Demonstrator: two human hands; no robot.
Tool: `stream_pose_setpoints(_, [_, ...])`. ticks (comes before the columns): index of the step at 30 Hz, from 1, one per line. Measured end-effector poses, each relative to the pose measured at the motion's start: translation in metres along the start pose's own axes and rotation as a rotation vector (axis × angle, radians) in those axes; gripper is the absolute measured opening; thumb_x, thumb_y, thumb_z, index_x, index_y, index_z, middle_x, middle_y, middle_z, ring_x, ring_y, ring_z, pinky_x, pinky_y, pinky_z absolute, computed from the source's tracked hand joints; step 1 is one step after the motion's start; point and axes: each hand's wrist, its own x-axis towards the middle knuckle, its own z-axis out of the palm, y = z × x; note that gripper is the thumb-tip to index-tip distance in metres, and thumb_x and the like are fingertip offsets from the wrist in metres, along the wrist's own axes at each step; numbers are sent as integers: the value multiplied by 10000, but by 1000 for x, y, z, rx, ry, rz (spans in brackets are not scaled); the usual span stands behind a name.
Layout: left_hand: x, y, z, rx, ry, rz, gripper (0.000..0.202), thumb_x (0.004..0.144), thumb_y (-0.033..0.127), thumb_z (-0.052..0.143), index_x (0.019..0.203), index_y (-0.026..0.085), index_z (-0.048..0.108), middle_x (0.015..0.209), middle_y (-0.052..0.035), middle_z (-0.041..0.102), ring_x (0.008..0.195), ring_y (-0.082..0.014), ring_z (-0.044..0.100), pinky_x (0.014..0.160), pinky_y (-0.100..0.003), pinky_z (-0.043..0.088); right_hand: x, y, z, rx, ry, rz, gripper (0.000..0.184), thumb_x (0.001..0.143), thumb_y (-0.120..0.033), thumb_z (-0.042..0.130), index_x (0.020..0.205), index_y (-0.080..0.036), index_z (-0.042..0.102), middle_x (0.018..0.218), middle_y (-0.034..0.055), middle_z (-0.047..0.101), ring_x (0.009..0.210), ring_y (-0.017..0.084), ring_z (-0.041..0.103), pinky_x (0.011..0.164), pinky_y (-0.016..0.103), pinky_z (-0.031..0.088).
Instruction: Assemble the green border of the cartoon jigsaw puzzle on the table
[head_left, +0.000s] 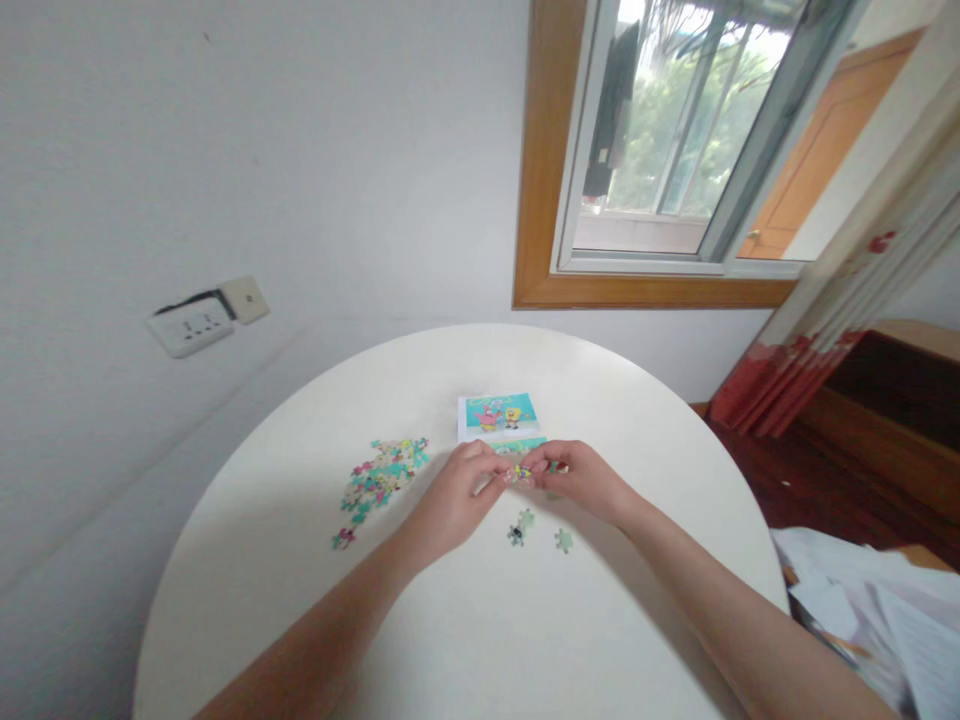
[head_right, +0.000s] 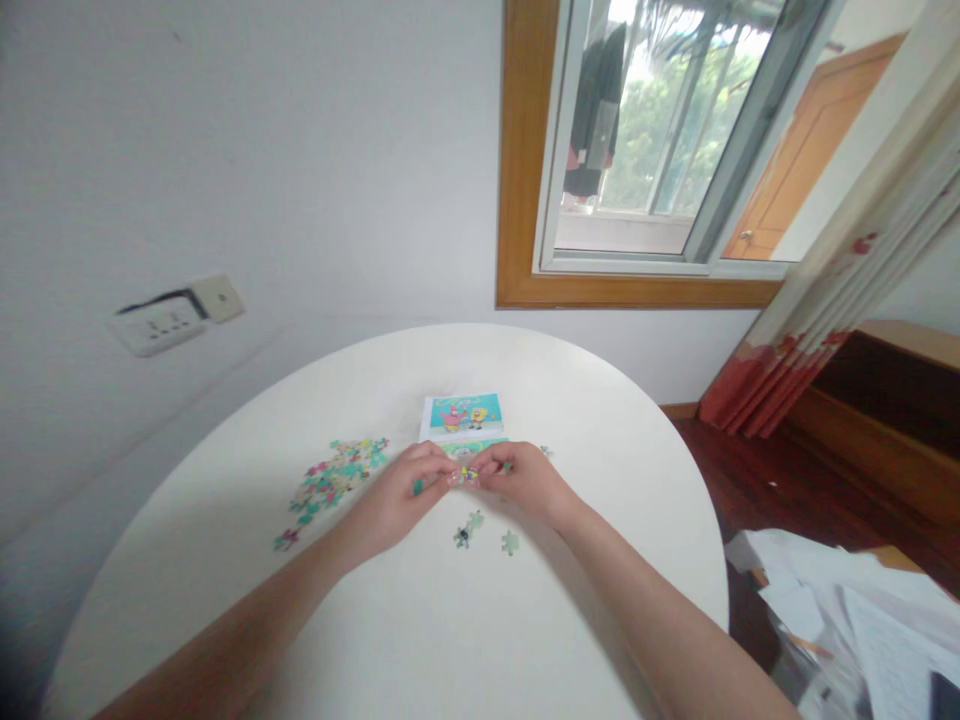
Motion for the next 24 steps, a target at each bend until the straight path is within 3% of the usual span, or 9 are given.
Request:
stream_pose_setpoints(5, [-2, 4, 5, -18, -6, -1, 205, 898, 251, 495, 857, 185, 685, 844, -40, 592, 860, -175, 545, 792, -289, 414, 0, 0, -9, 20, 19, -3, 143, 713, -279, 612, 730, -150, 670, 678, 4, 621, 630, 110, 514, 592, 233, 393])
stream_pose_setpoints(9, [-1, -3, 0, 75, 77, 43, 213, 898, 252, 487, 960, 200, 684, 903, -52, 599, 912, -193, 536, 854, -328, 405, 1, 9, -43, 39, 159, 40, 195, 693, -348, 639, 762, -165, 643, 718, 15, 660, 660, 131, 565, 638, 254, 419])
stream_pose_setpoints(12, [1, -16, -11, 133, 136, 36, 249, 909, 267, 453, 980, 193, 680, 917, -60, 603, 923, -201, 535, 869, -351, 403, 2, 26, -75, -143, 349, 95, 236, 687, -380, 642, 796, -170, 655, 748, 33, 691, 695, 155, 601, 661, 261, 430])
stream_pose_setpoints(14, [3, -25, -18, 175, 147, 27, 252, 900, 269, 454, 989, 192, 677, 916, -60, 606, 908, -205, 538, 854, -358, 409, 4, 39, -88, -355, 374, 144, 239, 694, -381, 637, 804, -173, 676, 708, 27, 691, 675, 162, 610, 625, 251, 418])
stream_pose_setpoints(19, [6, -38, -26, 239, 180, 26, 261, 897, 278, 443, 987, 188, 671, 913, -57, 603, 911, -206, 539, 858, -354, 409, 14, 59, -87, -562, 325, 209, 237, 764, -344, 581, 852, -175, 723, 755, 36, 724, 682, 169, 634, 598, 239, 417])
stream_pose_setpoints(24, [5, -41, -25, 270, 186, 27, 253, 899, 273, 445, 995, 193, 664, 902, -45, 596, 905, -201, 532, 852, -341, 404, 22, 65, -78, -670, 299, 199, 249, 808, -350, 568, 954, -243, 739, 916, 39, 734, 813, 186, 638, 689, 258, 438])
